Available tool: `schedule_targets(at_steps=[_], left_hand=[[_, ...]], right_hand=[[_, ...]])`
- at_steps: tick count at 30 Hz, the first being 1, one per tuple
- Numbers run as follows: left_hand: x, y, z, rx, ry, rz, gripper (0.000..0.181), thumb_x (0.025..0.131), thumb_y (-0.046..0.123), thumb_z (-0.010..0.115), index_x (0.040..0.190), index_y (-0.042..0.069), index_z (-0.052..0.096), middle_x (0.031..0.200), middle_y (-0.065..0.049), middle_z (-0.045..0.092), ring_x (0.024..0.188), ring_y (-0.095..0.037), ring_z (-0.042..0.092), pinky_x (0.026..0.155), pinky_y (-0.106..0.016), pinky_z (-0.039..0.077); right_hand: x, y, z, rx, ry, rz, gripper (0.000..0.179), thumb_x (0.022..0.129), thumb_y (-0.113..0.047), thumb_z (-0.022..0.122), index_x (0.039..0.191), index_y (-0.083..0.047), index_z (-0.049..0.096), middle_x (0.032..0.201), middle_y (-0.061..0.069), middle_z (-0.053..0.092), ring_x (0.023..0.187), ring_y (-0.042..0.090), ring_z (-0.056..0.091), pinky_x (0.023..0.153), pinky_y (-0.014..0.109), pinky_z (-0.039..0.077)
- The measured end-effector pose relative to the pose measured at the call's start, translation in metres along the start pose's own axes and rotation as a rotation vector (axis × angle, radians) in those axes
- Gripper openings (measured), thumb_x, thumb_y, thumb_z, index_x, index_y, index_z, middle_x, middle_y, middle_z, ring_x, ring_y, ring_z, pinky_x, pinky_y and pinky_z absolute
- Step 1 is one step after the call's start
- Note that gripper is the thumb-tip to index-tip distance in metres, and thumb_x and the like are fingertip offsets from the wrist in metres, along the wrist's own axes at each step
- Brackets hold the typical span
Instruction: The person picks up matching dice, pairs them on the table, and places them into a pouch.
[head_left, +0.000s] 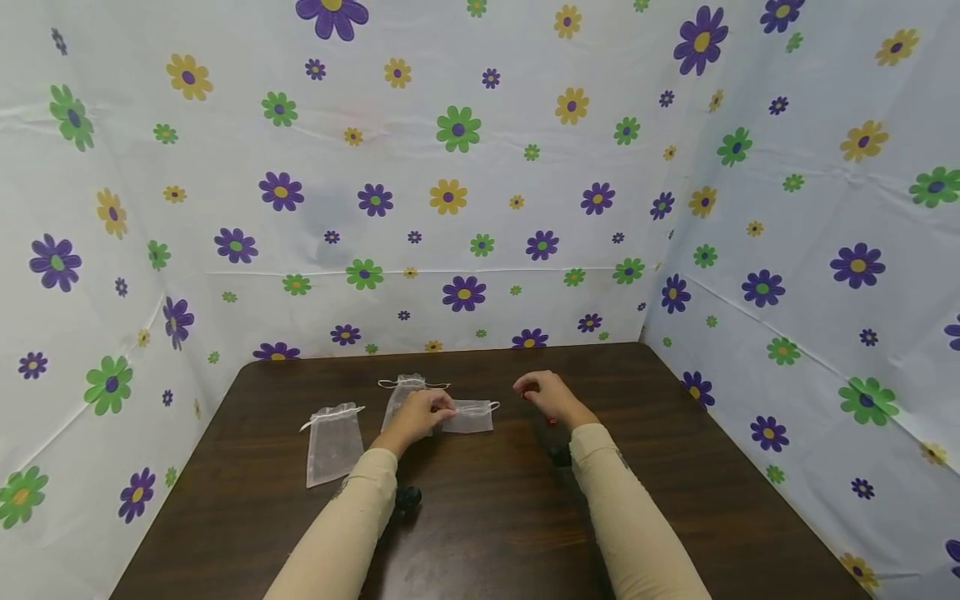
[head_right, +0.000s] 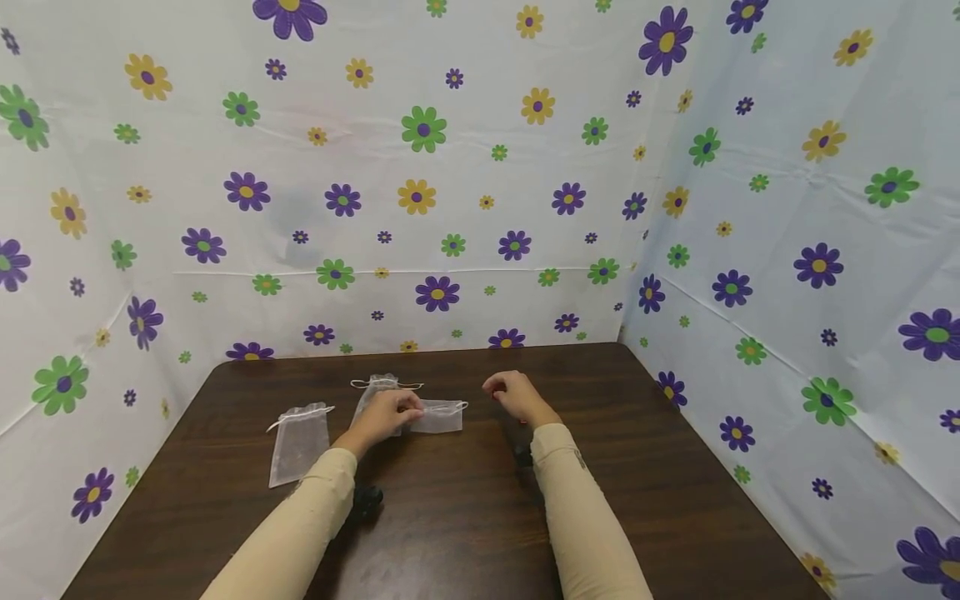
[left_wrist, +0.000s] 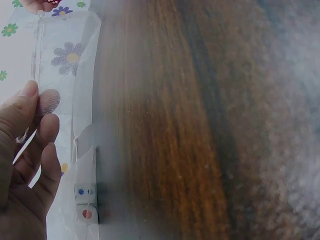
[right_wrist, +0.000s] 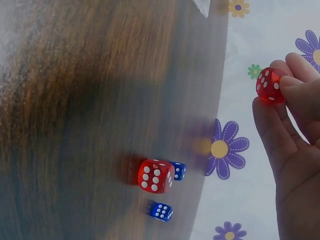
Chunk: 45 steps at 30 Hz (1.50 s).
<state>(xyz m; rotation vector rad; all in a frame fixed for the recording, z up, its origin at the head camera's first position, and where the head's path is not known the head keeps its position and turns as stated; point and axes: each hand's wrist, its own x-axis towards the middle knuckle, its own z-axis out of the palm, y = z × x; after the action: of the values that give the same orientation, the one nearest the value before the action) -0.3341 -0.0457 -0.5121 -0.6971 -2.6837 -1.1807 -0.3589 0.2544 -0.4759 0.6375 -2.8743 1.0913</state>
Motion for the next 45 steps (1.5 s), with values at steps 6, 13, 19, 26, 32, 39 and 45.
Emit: schedule_targets(at_steps=[6, 13, 19, 26, 32, 39, 45], left_hand=[[-0.001, 0.0, 0.0, 0.007, -0.001, -0.013, 0.005, 0.092, 0.015, 0.075, 0.089, 0.016, 0.071, 0.084, 0.007, 0.07, 0.076, -0.008, 0.062, 0.072, -0.033, 0.052], [-0.002, 0.001, -0.001, 0.012, 0.0, 0.007, 0.005, 0.092, 0.014, 0.076, 0.089, 0.014, 0.072, 0.084, 0.006, 0.07, 0.074, -0.008, 0.061, 0.07, -0.031, 0.051], [-0.002, 0.001, -0.001, 0.008, -0.003, 0.0, 0.005, 0.092, 0.015, 0.076, 0.089, 0.013, 0.072, 0.084, 0.006, 0.071, 0.074, -0.008, 0.06, 0.069, -0.031, 0.051], [-0.002, 0.0, 0.0, 0.004, -0.001, -0.006, 0.008, 0.091, 0.017, 0.076, 0.088, 0.012, 0.072, 0.084, 0.006, 0.071, 0.074, -0.008, 0.061, 0.07, -0.032, 0.052], [-0.002, -0.002, 0.001, 0.023, 0.011, 0.003, 0.006, 0.091, 0.013, 0.076, 0.088, 0.014, 0.071, 0.083, 0.006, 0.071, 0.074, -0.008, 0.061, 0.07, -0.032, 0.052], [-0.002, -0.001, 0.001, 0.016, 0.002, -0.019, 0.007, 0.091, 0.014, 0.076, 0.087, 0.016, 0.071, 0.082, 0.007, 0.069, 0.073, -0.008, 0.059, 0.07, -0.032, 0.052], [-0.002, -0.001, 0.002, -0.006, -0.002, -0.03, 0.007, 0.091, 0.013, 0.076, 0.087, 0.015, 0.071, 0.081, 0.007, 0.069, 0.073, -0.009, 0.059, 0.07, -0.032, 0.051]], right_hand=[[0.0, -0.004, 0.001, -0.012, 0.002, 0.005, 0.022, 0.096, 0.009, 0.061, 0.109, -0.004, 0.074, 0.105, 0.008, 0.071, 0.098, 0.023, 0.067, 0.093, 0.044, 0.054], [0.002, -0.004, 0.004, 0.0, -0.011, -0.002, 0.022, 0.096, 0.01, 0.06, 0.113, 0.002, 0.072, 0.107, 0.011, 0.071, 0.099, 0.025, 0.068, 0.094, 0.045, 0.053], [0.003, -0.005, 0.003, 0.01, -0.013, -0.004, 0.022, 0.097, 0.01, 0.06, 0.113, 0.003, 0.071, 0.107, 0.01, 0.071, 0.1, 0.025, 0.068, 0.094, 0.044, 0.053], [0.002, -0.008, 0.002, 0.016, -0.01, -0.003, 0.022, 0.097, 0.009, 0.06, 0.11, -0.003, 0.073, 0.109, 0.014, 0.071, 0.1, 0.025, 0.068, 0.094, 0.044, 0.054], [0.001, -0.01, 0.001, 0.014, -0.004, -0.015, 0.022, 0.096, 0.01, 0.06, 0.108, -0.004, 0.073, 0.107, 0.012, 0.071, 0.099, 0.024, 0.068, 0.092, 0.043, 0.054], [0.002, -0.012, 0.001, -0.012, 0.007, -0.042, 0.021, 0.096, 0.008, 0.062, 0.108, -0.004, 0.074, 0.106, 0.01, 0.072, 0.101, 0.025, 0.067, 0.093, 0.044, 0.053], [0.003, -0.015, 0.002, -0.024, 0.007, -0.04, 0.02, 0.096, 0.009, 0.061, 0.111, 0.0, 0.073, 0.107, 0.011, 0.071, 0.102, 0.027, 0.066, 0.093, 0.044, 0.053]])
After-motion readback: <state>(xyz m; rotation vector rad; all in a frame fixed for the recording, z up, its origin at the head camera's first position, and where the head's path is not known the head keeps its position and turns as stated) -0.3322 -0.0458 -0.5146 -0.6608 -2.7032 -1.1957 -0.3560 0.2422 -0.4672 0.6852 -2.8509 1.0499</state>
